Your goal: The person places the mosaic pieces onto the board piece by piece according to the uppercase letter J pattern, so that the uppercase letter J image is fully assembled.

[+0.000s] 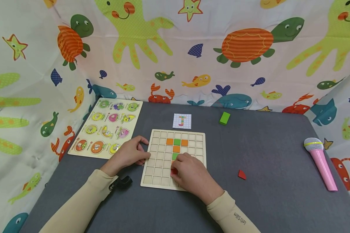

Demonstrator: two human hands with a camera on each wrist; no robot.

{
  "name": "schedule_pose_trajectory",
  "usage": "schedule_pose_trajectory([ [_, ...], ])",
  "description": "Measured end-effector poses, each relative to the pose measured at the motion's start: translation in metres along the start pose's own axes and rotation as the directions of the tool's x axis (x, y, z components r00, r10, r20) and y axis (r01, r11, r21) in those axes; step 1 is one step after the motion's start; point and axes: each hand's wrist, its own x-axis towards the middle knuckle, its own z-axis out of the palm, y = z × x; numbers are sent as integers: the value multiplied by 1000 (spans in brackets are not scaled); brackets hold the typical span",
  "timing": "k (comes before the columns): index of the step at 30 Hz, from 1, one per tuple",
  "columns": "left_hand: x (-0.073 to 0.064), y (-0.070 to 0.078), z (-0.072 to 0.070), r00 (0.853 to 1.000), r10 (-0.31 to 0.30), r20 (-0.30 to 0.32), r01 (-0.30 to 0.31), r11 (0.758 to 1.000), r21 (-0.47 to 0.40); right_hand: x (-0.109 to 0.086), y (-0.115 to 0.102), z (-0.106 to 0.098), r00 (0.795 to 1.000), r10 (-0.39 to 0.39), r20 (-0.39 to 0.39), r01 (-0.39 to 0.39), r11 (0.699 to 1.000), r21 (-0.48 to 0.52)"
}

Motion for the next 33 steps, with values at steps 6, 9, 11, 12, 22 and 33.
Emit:
schedule_pose_trajectory([
  [6, 0, 2, -1, 1000, -1, 1, 1, 1000, -5, 0, 1, 0, 1000, 3, -3, -3, 1000, -5],
  [9, 0, 2, -1, 1000, -3, 0, 3, 1000, 2, 0, 2, -1, 1000, 7, -3, -7, 1000, -6],
  [11, 0, 3, -1, 1000, -4, -1, 4, 1000, 5, 0, 3, -1, 1000, 9, -2, -9, 1000, -3],
  [12, 0, 3, -1, 1000, -4, -1, 4, 1000, 8, 0, 3, -1, 1000, 8, -3, -8, 1000, -3],
  [22, -1, 4, -2, 1000, -2, -2, 2, 1000, 10, 1, 2, -1, 1000, 5, -1, -5, 1000, 4],
  [33, -1, 3, -1, 1000, -11, 4, 11, 1000, 9, -4, 7, -9, 999, 36, 5, -36, 999, 9],
])
